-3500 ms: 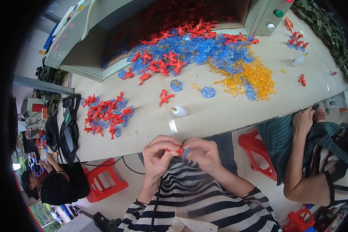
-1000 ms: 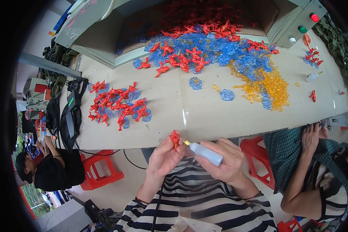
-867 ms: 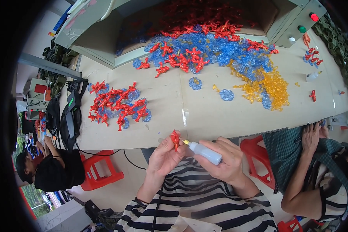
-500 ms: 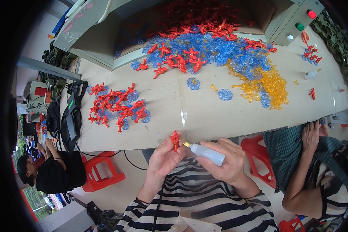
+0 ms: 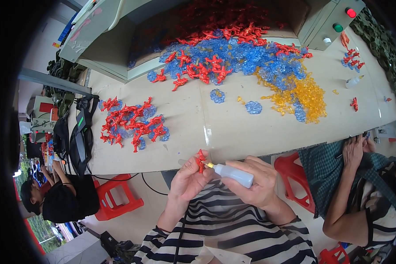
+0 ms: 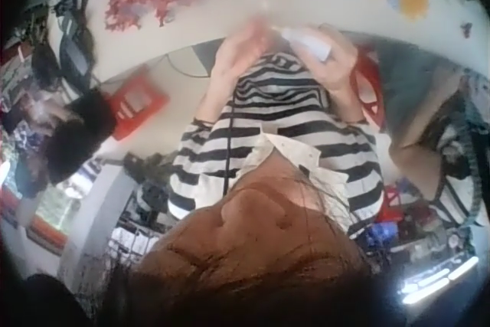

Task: The person assembles toy figurines by applying glue from a bottle onto the figurines and attaching them to plastic bases by hand.

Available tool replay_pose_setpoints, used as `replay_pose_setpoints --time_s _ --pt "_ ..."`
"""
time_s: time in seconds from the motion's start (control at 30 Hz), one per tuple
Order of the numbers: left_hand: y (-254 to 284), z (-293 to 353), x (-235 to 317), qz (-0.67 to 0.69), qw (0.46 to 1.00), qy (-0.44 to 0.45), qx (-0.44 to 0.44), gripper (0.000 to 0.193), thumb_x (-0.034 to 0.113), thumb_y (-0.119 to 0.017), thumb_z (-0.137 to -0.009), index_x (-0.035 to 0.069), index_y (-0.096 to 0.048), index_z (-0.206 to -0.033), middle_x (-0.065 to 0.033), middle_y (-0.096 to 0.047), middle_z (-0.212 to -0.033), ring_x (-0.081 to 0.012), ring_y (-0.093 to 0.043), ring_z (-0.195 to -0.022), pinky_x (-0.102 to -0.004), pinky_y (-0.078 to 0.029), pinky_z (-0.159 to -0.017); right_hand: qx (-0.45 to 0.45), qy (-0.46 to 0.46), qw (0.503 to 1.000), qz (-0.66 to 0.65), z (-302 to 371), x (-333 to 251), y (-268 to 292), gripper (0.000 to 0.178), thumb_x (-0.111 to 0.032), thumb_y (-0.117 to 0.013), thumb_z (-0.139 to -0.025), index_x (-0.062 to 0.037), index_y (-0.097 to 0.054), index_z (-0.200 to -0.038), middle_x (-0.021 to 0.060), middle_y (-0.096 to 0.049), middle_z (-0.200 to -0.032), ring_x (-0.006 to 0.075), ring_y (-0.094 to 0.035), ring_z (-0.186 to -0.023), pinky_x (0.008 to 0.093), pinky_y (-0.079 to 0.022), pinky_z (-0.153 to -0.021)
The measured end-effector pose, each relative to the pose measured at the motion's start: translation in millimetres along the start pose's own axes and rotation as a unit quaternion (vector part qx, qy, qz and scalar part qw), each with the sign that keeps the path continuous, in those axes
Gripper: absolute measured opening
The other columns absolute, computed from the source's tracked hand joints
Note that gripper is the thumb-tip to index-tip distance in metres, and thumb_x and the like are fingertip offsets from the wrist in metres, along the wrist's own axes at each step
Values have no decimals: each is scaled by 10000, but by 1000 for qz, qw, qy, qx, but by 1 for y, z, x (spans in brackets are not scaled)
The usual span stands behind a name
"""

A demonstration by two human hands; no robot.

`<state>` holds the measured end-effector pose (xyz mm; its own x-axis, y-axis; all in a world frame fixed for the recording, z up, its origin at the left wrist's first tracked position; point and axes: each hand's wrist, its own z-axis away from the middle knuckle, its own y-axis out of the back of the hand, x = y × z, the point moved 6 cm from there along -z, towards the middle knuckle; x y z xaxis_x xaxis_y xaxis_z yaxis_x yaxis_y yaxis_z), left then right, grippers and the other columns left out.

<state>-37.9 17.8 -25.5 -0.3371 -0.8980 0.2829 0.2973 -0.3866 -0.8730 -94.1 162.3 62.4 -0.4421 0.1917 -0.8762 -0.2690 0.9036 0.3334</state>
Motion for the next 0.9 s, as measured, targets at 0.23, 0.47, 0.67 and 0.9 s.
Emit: replay_pose_setpoints --time_s 0.23,0.47,0.67,0.9 --pt "3 -1 0 -3 1000 -1 12 340 219 -529 -895 12 -508 -1165 -54 -558 -864 -145 -483 -739 -250 -389 -662 1 5 1000 3 -2 1 0 287 -95 -724 -619 38 -650 -862 103 -611 -650 174 -522 -511 254 -399 -476" --pt "-1 0 -1 20 999 -2 -32 323 216 -519 -900 22 -520 -1158 -58 -555 -867 -150 -484 -738 -251 -382 -663 72 -98 989 -85 -3 21 9 317 -24 -718 -646 40 -613 -938 89 -596 -754 169 -563 -616 234 -442 -586" --pt "3 2 6 -17 999 -26 -38 331 167 -616 -827 42 -529 -1121 -82 -564 -877 -171 -506 -777 -261 -398 -678 49 -70 996 13 -33 56 -24 300 6 -663 -700 -16 -608 -993 94 -610 -913 176 -586 -828 262 -452 -736" --pt "3 3 13 -12 999 -37 -34 309 178 -614 -832 52 -535 -1103 -87 -578 -882 -174 -507 -760 -256 -385 -650 -33 -106 992 -55 -51 53 -21 263 -24 -610 -762 -18 -606 -1024 125 -622 -948 231 -601 -858 306 -461 -776"
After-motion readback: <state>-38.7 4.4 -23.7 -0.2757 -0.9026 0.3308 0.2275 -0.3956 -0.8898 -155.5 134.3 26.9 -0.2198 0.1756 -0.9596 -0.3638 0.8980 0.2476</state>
